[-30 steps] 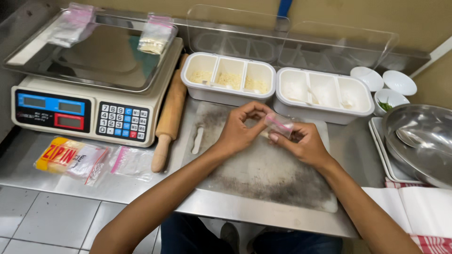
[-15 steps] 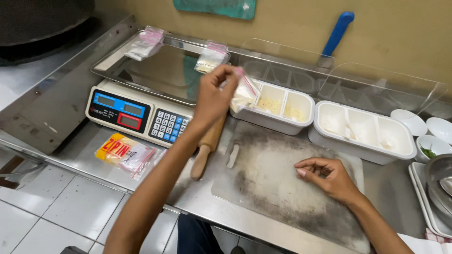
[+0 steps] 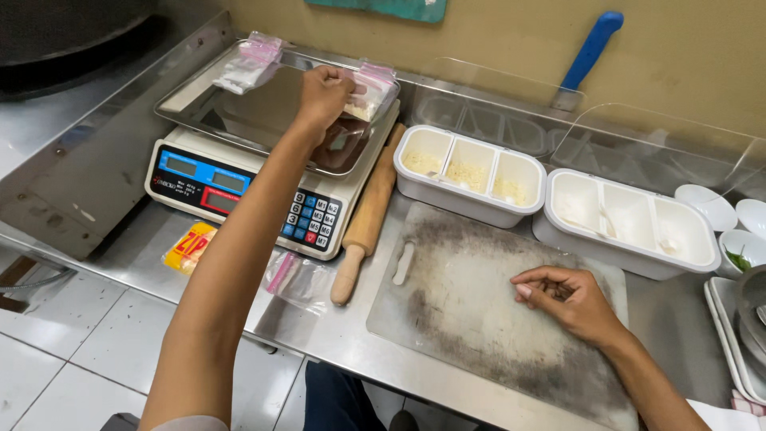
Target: The person scoops white powder into small plastic bags, weighs the bags on a digital scale, and seals the bags by hand.
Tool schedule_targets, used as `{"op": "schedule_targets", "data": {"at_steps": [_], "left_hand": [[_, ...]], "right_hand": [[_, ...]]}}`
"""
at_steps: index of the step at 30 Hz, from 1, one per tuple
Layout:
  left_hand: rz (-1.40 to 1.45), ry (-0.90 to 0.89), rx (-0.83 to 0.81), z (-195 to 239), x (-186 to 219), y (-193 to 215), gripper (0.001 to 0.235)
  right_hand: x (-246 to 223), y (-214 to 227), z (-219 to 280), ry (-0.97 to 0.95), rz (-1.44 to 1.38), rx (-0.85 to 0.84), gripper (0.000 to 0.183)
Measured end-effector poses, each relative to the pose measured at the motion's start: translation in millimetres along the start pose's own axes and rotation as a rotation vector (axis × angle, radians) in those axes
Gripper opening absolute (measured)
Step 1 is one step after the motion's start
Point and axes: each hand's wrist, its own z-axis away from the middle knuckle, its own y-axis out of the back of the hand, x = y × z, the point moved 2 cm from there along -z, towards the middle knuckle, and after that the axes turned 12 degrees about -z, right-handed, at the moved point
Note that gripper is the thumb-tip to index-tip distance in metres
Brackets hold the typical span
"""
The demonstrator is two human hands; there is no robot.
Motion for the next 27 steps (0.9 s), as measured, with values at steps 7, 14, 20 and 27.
{"op": "schedule_targets", "data": {"at_steps": [7,14,20,27], "left_hand": [[-0.666,-0.626,0.163,-26.2,-22.0,1.6,0.018],[-0.782,-0.546,0.129,-31.2,-17.2,-4.4,0.004],[-0.838,-0.465,0.187,-23.5,-11.3,-4.6,0.007],[-0.855,-0.479,0.227,-11.1,-4.7,-2.9,0.005]], "right_hand": [[-7.1,-1.6,1.1,-0.022,0.006,-0.008,0.024],[-9.6,-1.3,1.8,0.006,0.013,-0.034,0.023],[-9.3,-1.1,1.7,0.031,0.031,-0.042,0.022],[-8.3,-1.2,1.4,0.022,0.036,-0.035,0.022]]}}
